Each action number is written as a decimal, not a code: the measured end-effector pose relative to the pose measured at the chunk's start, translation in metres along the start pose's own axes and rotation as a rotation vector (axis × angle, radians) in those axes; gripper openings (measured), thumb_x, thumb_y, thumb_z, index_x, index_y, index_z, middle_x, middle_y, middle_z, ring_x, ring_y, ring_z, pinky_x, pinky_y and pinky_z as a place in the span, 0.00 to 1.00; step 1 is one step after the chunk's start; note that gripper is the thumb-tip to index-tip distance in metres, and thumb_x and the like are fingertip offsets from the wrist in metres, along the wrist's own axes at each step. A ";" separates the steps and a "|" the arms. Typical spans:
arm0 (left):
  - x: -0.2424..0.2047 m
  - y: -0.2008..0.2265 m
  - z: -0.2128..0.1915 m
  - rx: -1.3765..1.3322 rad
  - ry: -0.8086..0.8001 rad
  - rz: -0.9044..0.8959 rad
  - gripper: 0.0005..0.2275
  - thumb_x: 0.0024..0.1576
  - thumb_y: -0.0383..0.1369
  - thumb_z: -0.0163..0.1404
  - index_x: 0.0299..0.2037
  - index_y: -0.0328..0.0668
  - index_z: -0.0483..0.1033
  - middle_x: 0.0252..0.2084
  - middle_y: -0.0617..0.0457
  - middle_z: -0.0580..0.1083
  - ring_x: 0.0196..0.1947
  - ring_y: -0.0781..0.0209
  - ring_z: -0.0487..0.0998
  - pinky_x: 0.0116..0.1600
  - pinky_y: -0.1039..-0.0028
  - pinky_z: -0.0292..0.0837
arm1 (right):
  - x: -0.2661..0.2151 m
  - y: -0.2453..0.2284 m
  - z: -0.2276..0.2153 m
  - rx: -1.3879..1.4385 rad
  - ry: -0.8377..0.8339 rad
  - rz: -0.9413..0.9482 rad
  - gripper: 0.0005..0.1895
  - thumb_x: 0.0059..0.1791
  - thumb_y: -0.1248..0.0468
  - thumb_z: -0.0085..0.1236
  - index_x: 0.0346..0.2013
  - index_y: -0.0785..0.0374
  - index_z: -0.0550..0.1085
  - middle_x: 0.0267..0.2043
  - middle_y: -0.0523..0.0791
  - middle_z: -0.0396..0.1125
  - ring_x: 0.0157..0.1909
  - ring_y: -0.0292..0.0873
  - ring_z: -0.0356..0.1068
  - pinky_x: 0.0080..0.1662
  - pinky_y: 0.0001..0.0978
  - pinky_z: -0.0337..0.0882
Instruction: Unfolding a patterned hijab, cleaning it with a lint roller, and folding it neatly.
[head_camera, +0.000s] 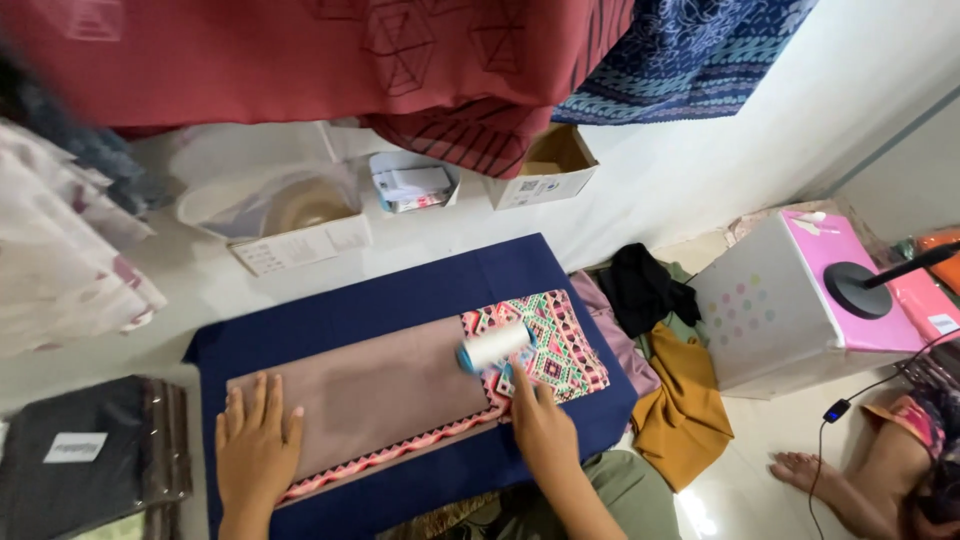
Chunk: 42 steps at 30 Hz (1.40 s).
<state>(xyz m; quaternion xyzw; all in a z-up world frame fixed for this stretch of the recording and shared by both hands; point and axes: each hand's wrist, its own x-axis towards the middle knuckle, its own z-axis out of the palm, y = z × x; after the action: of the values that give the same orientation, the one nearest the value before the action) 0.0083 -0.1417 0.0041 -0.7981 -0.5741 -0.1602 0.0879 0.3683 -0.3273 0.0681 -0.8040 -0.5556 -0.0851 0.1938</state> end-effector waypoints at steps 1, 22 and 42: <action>0.000 0.001 -0.001 0.045 0.042 0.010 0.30 0.60 0.52 0.38 0.74 0.57 0.63 0.77 0.57 0.63 0.76 0.44 0.63 0.73 0.54 0.61 | -0.020 0.009 -0.004 -0.016 -0.020 0.016 0.27 0.55 0.60 0.47 0.70 0.45 0.60 0.41 0.47 0.62 0.16 0.58 0.60 0.17 0.46 0.57; 0.006 -0.004 0.006 -0.051 -0.179 -0.063 0.32 0.61 0.54 0.32 0.76 0.58 0.55 0.80 0.60 0.54 0.79 0.44 0.53 0.75 0.49 0.50 | 0.061 0.082 0.016 0.013 0.102 0.055 0.24 0.55 0.61 0.48 0.67 0.48 0.64 0.38 0.46 0.60 0.23 0.56 0.61 0.21 0.50 0.60; -0.004 0.010 -0.083 -0.195 0.461 0.187 0.11 0.65 0.36 0.50 0.52 0.48 0.83 0.54 0.55 0.80 0.58 0.54 0.78 0.69 0.56 0.64 | 0.043 -0.006 -0.088 0.349 -0.306 -0.569 0.23 0.53 0.64 0.50 0.63 0.50 0.72 0.57 0.47 0.73 0.40 0.50 0.80 0.39 0.43 0.79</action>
<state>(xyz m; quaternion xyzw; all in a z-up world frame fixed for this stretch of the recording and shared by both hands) 0.0038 -0.1756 0.0804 -0.7950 -0.4444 -0.3833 0.1536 0.3852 -0.3242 0.1648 -0.5755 -0.7858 0.0816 0.2113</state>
